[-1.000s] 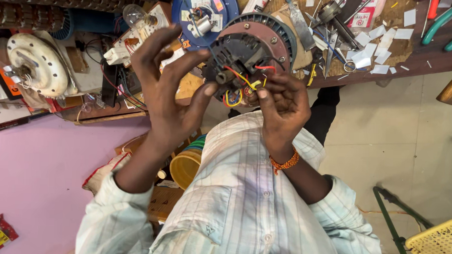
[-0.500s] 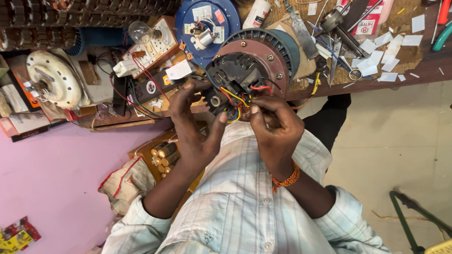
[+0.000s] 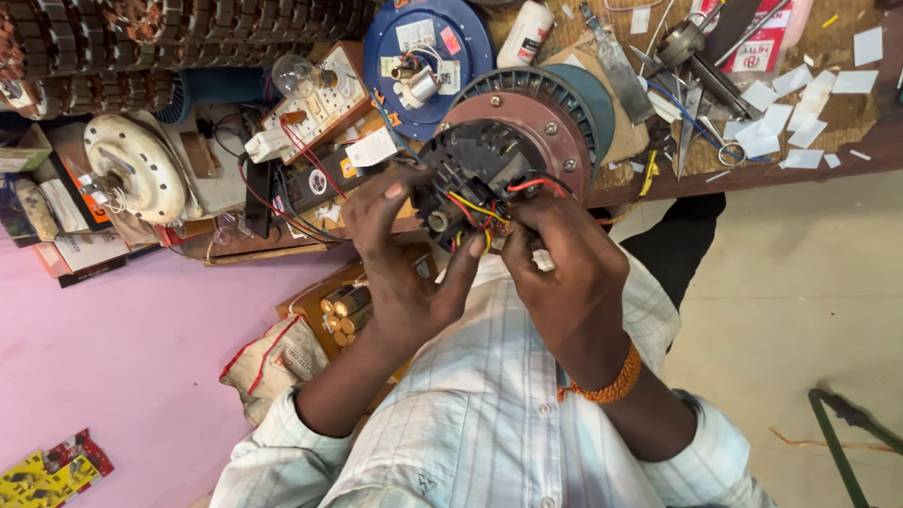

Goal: The person repairs an electrical motor by hand, using a screwdriver to tighten terminal screws and pliers to cut and adjust wires. The person manipulates the internal wiring and components of the motor throughout the clip.

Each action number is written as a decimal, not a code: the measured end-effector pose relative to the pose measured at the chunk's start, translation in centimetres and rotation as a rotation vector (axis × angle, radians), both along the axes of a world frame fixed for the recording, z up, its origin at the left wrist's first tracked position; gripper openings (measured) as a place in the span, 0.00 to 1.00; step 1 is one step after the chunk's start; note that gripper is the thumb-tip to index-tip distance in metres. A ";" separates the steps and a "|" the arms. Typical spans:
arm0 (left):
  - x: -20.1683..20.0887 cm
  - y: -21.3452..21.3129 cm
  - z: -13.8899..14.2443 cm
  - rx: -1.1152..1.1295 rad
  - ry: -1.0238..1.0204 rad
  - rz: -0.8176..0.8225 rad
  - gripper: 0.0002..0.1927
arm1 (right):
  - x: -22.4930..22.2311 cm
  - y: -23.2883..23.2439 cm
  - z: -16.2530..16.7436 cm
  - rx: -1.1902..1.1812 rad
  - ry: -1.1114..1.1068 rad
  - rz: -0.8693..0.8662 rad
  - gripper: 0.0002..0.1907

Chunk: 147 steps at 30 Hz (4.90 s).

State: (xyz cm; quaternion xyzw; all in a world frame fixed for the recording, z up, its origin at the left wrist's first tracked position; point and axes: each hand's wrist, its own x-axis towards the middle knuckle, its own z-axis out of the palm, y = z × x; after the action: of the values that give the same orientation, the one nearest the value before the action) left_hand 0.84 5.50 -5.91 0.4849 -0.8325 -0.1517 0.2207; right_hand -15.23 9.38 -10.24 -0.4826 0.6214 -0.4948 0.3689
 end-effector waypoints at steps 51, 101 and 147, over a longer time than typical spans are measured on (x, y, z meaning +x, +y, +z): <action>5.7 -1.4 -2.6 0.288 0.499 -0.021 0.42 | 2.3 0.1 -2.6 -0.051 -0.112 -0.086 0.14; 2.8 -4.1 5.4 -0.014 -0.352 -0.576 0.33 | 4.2 1.8 -1.4 -0.145 0.084 -0.201 0.09; -8.0 -0.9 2.2 -0.124 -0.498 -0.104 0.08 | -29.2 -1.9 -9.9 0.092 -0.055 0.232 0.07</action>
State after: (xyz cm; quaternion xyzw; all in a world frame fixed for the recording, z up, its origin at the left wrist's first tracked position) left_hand -7.19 4.56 -3.69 0.4496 -0.8926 0.0124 0.0304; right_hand -44.47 7.52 -20.12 -0.5202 0.5732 -0.4325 0.4624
